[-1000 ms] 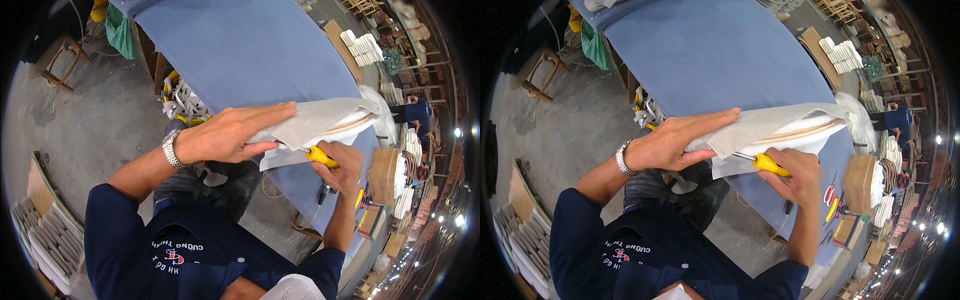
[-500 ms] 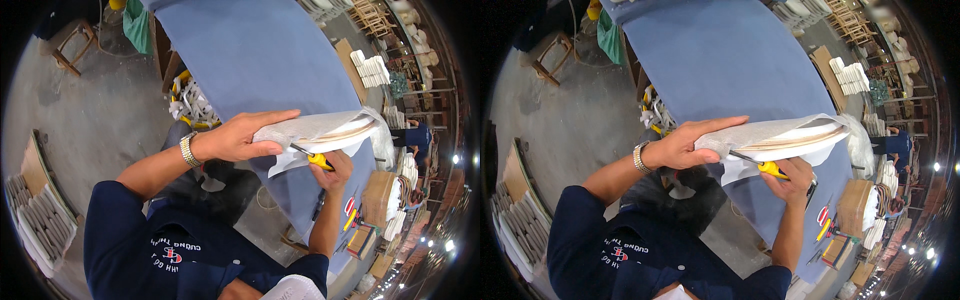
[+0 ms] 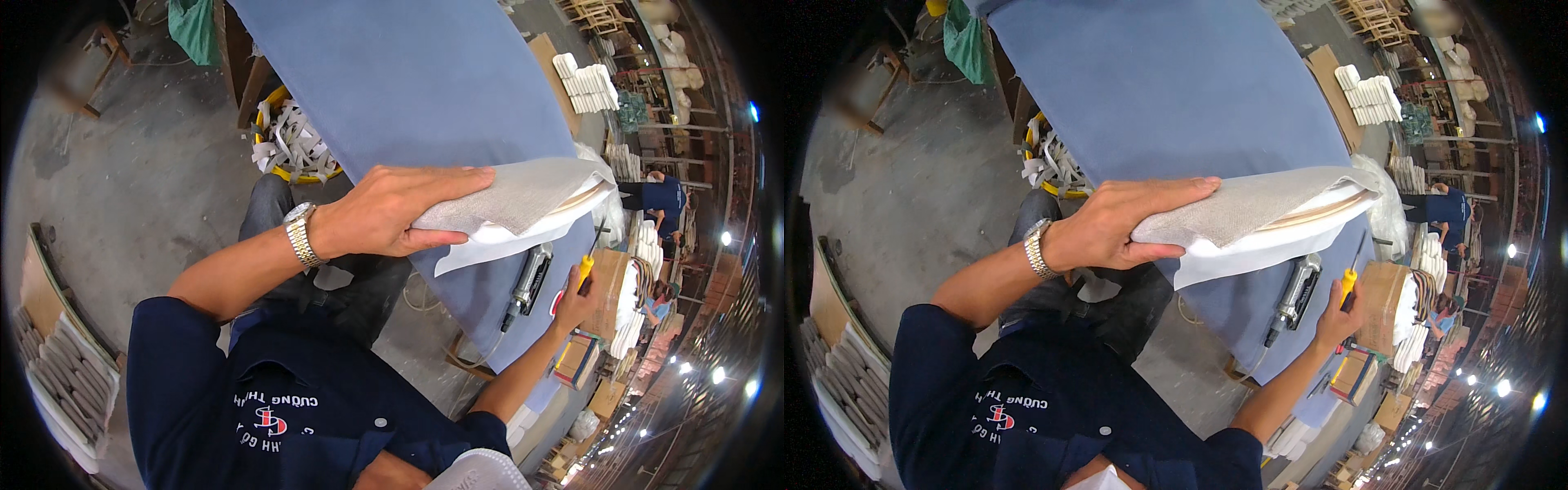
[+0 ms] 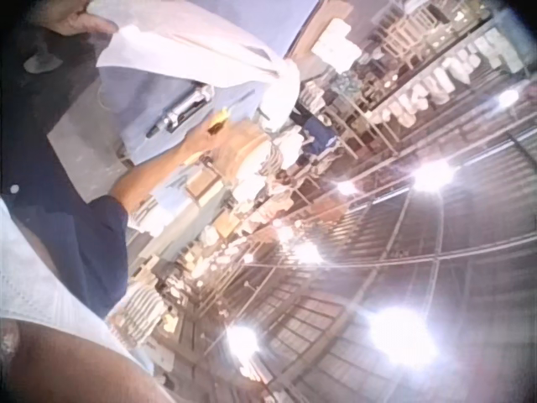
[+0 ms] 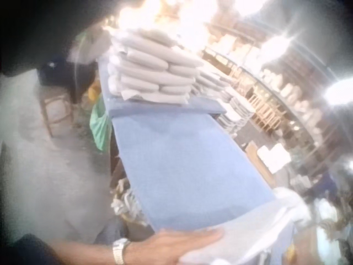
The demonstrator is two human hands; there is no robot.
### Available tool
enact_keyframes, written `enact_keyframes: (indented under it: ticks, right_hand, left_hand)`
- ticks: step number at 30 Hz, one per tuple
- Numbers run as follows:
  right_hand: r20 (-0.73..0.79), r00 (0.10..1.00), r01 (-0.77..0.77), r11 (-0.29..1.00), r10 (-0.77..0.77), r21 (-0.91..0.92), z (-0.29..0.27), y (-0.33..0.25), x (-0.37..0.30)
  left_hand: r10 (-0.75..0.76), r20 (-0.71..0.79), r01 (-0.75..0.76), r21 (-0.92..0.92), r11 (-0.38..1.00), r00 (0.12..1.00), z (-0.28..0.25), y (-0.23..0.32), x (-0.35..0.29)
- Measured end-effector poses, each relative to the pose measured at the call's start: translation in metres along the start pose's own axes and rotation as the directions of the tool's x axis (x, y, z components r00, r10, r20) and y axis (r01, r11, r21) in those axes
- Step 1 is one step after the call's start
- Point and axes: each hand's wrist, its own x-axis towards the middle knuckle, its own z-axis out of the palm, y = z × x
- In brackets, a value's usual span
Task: The person staples white fabric onto a cushion using a pneumatic staple gun. They repeatedly fold the fabric edges, pull it taut, and apply staples along the perimeter. The person also uses a yellow-handled tool to tuck fabric and scissors to trim excess material.
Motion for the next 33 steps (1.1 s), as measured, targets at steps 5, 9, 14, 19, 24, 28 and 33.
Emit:
enact_keyframes:
  ticks: [5,9,14,19,24,28,33]
  right_hand:
    - [0.042,0.724,-0.689,0.725,0.688,0.012,-0.015,0.122,-0.075]
    - [-0.12,0.882,-0.456,0.763,0.455,-0.458,-0.055,0.216,-0.117]
    - [-0.049,0.972,-0.233,0.968,0.229,-0.098,-0.015,0.146,-0.047]
    - [-0.17,0.979,0.146,0.966,-0.11,0.215,-0.061,-0.058,0.042]
    - [-0.234,0.879,-0.099,0.323,-0.415,-0.941,-0.114,-0.124,-0.038]
    - [-0.171,-0.314,0.325,-0.275,-0.934,0.905,-0.22,-0.209,-0.003]
    - [-0.072,-0.3,0.275,-0.159,-0.951,0.948,-0.227,-0.252,-0.042]
  left_hand:
    - [-0.09,-0.02,0.088,-0.067,0.994,0.996,0.005,-0.008,-0.014]
    - [-0.252,0.053,0.257,-0.143,0.956,0.966,0.006,-0.012,-0.023]
    - [-0.342,0.005,0.341,0.051,0.939,0.94,0.003,0.001,0.006]
    - [-0.107,0.102,0.05,0.452,0.891,0.989,-0.011,0.091,0.129]
    - [-0.019,0.327,-0.202,0.627,0.752,0.945,-0.012,0.146,0.218]
    - [0.121,0.369,-0.353,0.665,0.658,0.922,0.031,0.121,0.256]
    - [0.099,0.562,-0.494,0.613,0.616,0.821,0.036,0.128,0.302]
